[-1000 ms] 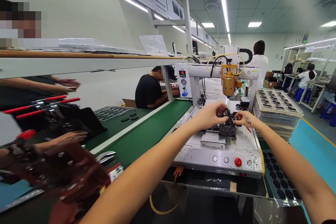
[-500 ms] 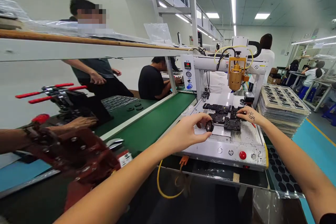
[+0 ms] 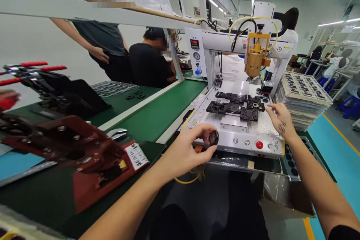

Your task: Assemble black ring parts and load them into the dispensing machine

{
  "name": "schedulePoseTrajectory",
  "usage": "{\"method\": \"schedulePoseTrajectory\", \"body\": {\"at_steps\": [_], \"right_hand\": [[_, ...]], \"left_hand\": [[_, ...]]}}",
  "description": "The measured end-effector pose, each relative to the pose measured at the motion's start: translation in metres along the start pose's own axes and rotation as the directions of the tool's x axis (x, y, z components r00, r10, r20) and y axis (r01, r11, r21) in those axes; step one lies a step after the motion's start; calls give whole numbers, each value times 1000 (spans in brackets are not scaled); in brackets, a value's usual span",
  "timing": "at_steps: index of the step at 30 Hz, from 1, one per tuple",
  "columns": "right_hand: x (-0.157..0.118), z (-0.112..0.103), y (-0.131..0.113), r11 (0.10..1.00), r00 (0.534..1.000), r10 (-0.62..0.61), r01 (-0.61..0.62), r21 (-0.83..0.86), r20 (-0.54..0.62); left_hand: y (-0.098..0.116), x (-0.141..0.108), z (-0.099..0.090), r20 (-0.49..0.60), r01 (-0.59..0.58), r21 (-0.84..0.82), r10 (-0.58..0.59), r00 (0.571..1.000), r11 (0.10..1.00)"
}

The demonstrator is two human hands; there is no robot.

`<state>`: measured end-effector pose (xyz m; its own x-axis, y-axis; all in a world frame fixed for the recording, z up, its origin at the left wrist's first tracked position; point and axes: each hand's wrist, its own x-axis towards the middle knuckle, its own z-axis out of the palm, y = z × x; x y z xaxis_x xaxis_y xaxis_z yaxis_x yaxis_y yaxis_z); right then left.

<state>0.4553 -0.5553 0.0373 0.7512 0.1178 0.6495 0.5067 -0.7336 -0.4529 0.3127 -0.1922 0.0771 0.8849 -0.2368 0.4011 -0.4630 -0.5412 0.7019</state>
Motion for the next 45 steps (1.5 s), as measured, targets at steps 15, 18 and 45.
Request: {"method": "schedulePoseTrajectory", "body": {"at_steps": [15,18,45], "right_hand": [[-165,16,-56,999,992,-12,17,38,-129],[-182,46,-88,956,974,-120,62,287,190],[-230,160,-70,899,854,-414,327,292,316]], "left_hand": [[-136,-49,106,324,66,-18,-56,944,998],[-140,-59,111,334,63,-13,-55,941,998],[-144,-75,87,477,128,-129,-51,877,983]]}}
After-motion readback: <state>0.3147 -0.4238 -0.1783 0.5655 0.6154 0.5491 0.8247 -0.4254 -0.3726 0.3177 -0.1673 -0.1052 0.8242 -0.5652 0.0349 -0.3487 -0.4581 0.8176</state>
